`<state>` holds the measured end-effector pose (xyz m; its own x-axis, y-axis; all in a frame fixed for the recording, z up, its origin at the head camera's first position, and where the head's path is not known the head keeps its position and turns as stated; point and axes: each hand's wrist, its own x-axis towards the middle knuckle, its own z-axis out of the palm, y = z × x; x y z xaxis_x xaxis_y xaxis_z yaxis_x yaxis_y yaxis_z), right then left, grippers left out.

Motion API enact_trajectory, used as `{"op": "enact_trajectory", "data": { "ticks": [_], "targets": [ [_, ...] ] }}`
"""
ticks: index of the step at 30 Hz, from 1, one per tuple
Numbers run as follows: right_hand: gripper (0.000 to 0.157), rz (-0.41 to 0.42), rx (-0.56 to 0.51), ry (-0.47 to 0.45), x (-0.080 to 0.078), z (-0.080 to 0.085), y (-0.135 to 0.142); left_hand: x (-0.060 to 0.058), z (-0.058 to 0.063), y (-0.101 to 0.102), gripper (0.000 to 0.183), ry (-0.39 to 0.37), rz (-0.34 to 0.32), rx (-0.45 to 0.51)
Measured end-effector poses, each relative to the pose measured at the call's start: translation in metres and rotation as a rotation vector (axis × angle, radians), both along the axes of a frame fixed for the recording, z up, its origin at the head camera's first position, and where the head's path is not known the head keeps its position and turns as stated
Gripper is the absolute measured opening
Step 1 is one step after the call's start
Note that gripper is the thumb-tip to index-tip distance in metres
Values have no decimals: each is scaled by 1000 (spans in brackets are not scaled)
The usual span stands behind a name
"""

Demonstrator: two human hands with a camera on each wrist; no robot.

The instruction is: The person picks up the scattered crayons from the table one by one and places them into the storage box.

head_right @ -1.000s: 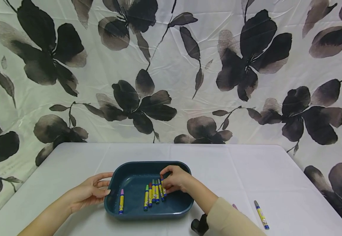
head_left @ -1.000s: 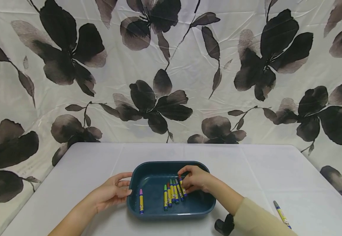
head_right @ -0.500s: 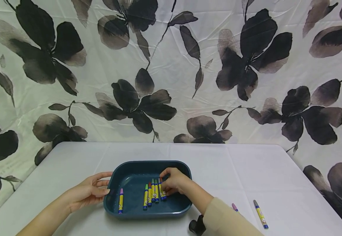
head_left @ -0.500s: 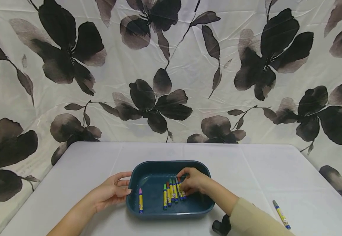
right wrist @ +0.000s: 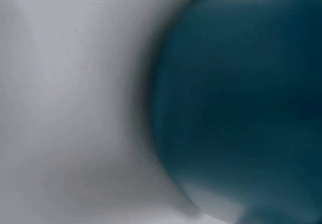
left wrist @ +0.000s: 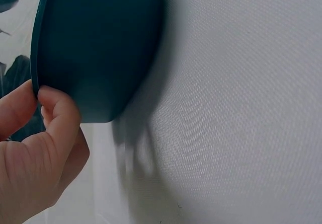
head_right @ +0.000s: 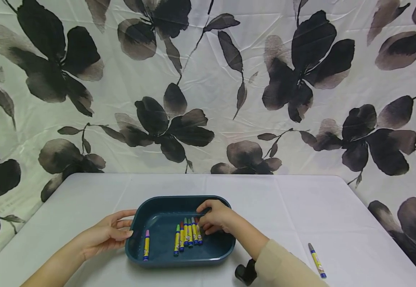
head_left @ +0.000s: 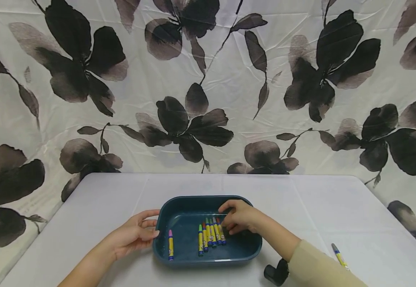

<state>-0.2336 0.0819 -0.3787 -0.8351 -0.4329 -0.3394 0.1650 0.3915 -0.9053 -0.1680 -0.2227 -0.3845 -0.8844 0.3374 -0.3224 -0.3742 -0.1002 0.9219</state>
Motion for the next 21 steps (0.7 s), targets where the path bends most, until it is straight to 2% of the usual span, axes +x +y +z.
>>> {"op": "enact_trajectory", "data": {
  "ticks": [7, 13, 21],
  "targets": [
    [45, 65, -56, -31, -6, 21, 17, 1, 1, 0, 75, -2, 6, 3],
    [46, 60, -76, -24, -10, 36, 33, 1, 1, -1, 74, 12, -10, 31],
    [43, 57, -82, 13, -12, 50, 61, 2, 0, 0, 74, 4, -2, 20]
  ]
}}
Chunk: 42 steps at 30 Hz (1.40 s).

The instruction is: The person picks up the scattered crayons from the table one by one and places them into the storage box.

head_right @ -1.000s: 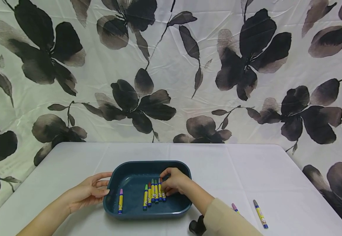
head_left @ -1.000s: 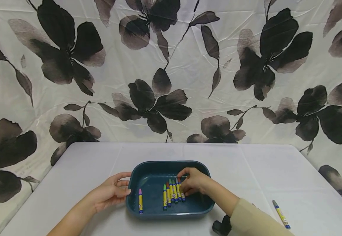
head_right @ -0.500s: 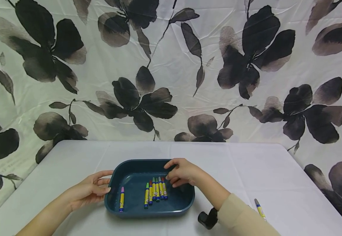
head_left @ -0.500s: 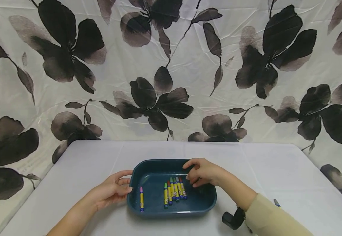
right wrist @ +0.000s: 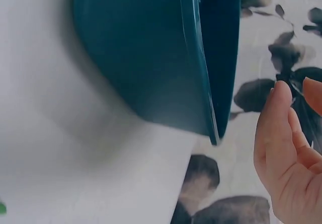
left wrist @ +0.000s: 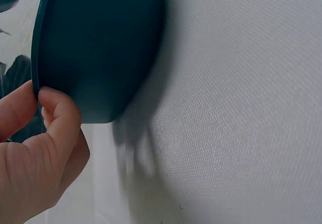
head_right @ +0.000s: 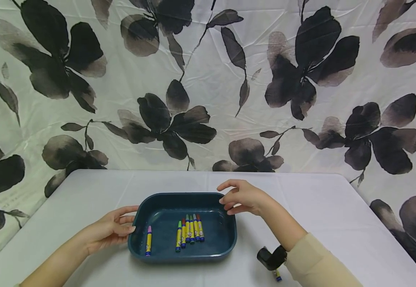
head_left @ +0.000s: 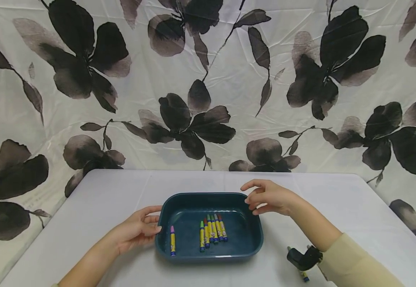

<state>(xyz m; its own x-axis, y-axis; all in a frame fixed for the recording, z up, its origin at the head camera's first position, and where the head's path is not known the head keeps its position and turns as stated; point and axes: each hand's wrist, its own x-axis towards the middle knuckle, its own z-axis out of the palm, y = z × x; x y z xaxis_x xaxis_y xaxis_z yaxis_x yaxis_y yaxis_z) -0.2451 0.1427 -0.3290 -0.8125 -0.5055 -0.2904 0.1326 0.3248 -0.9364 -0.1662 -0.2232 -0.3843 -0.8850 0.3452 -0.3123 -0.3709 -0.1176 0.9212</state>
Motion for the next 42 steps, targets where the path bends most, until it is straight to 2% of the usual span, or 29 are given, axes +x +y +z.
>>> {"op": "enact_trajectory", "data": {
  "ticks": [8, 23, 35, 42],
  "targets": [
    [43, 13, 4, 32, 2, 5, 24, -1, 0, 2, 74, -6, 3, -20],
    [46, -13, -3, 31, 7, 8, 68, -1, 0, 2, 74, -12, 4, -20],
    [45, -21, 6, 25, 12, 6, 87, -1, 1, 2, 75, -7, -2, -8],
    [43, 19, 28, 24, 15, 4, 97, -1, 0, 1, 75, -8, 2, -12]
  ]
}}
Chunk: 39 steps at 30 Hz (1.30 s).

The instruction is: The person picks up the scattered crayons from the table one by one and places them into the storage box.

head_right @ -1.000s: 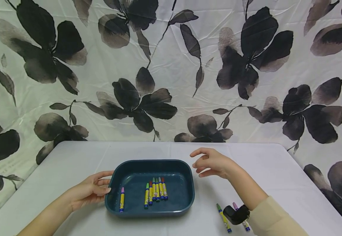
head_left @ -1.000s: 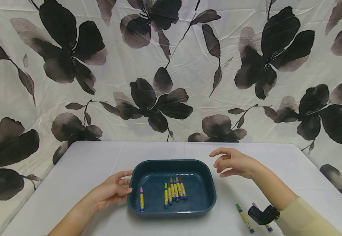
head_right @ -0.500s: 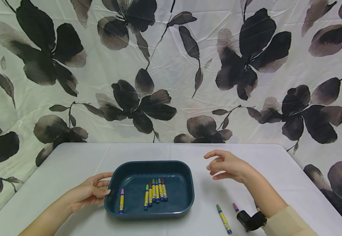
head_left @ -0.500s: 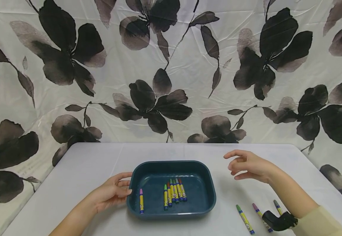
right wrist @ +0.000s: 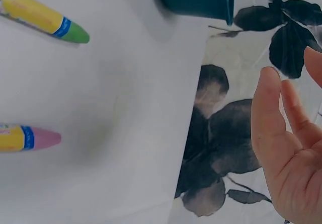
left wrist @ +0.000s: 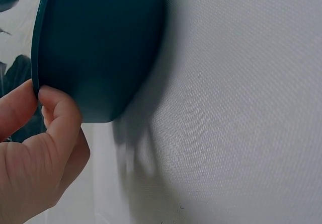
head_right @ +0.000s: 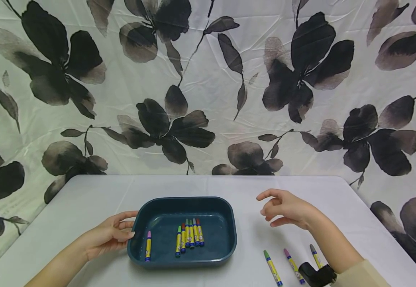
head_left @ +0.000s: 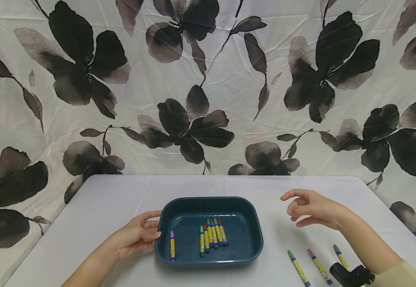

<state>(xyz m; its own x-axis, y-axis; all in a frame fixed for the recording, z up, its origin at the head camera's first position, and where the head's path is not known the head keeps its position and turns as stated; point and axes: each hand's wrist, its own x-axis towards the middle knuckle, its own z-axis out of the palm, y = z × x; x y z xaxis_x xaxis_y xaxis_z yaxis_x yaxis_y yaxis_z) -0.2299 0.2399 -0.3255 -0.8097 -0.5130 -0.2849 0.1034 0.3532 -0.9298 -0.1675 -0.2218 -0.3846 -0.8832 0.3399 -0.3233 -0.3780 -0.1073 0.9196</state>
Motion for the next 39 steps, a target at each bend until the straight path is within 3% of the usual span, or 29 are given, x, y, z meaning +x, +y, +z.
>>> {"op": "enact_trajectory", "data": {
  "ticks": [22, 39],
  "targets": [
    [31, -19, -27, -52, 8, -20, 45, 1, 1, 1, 74, -8, 20, -8],
    [34, -48, 41, -83, 14, -36, 59, 2, 0, -1, 75, 3, 10, 11]
  ]
}}
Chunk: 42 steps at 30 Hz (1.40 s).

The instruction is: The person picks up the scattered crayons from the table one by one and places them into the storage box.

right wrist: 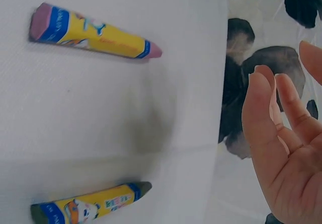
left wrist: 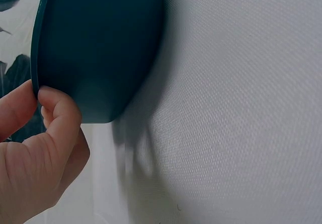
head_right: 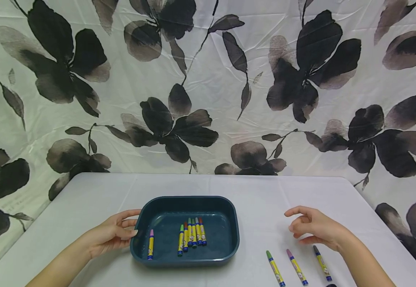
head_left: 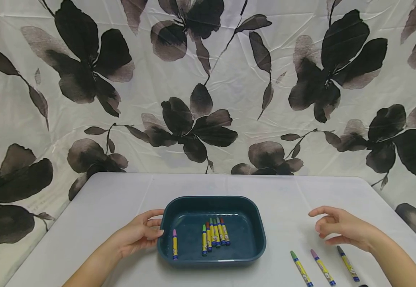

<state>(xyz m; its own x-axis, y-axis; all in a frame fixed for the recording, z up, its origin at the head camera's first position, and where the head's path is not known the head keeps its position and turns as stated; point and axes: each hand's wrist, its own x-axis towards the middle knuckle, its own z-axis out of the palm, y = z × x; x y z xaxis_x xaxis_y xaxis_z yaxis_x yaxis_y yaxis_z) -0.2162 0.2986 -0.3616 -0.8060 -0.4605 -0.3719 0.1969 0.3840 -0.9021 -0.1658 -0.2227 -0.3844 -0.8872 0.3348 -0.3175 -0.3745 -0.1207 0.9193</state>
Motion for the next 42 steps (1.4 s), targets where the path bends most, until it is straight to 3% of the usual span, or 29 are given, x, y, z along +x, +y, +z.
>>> {"op": "enact_trajectory", "data": {
  "ticks": [7, 17, 33, 42],
  "targets": [
    [41, -27, 59, -16, 5, -7, 13, 0, 1, 1, 75, -5, 4, -4],
    [36, -62, 31, -69, 10, -20, 36, 0, 1, 1, 75, -5, 8, 2],
    [59, -159, 212, -68, 20, -32, 56, 0, 3, 2, 74, -3, 12, -17],
    [50, -205, 319, -70, 26, -36, 50, 0, 3, 3, 74, 1, 9, -24]
  ]
}}
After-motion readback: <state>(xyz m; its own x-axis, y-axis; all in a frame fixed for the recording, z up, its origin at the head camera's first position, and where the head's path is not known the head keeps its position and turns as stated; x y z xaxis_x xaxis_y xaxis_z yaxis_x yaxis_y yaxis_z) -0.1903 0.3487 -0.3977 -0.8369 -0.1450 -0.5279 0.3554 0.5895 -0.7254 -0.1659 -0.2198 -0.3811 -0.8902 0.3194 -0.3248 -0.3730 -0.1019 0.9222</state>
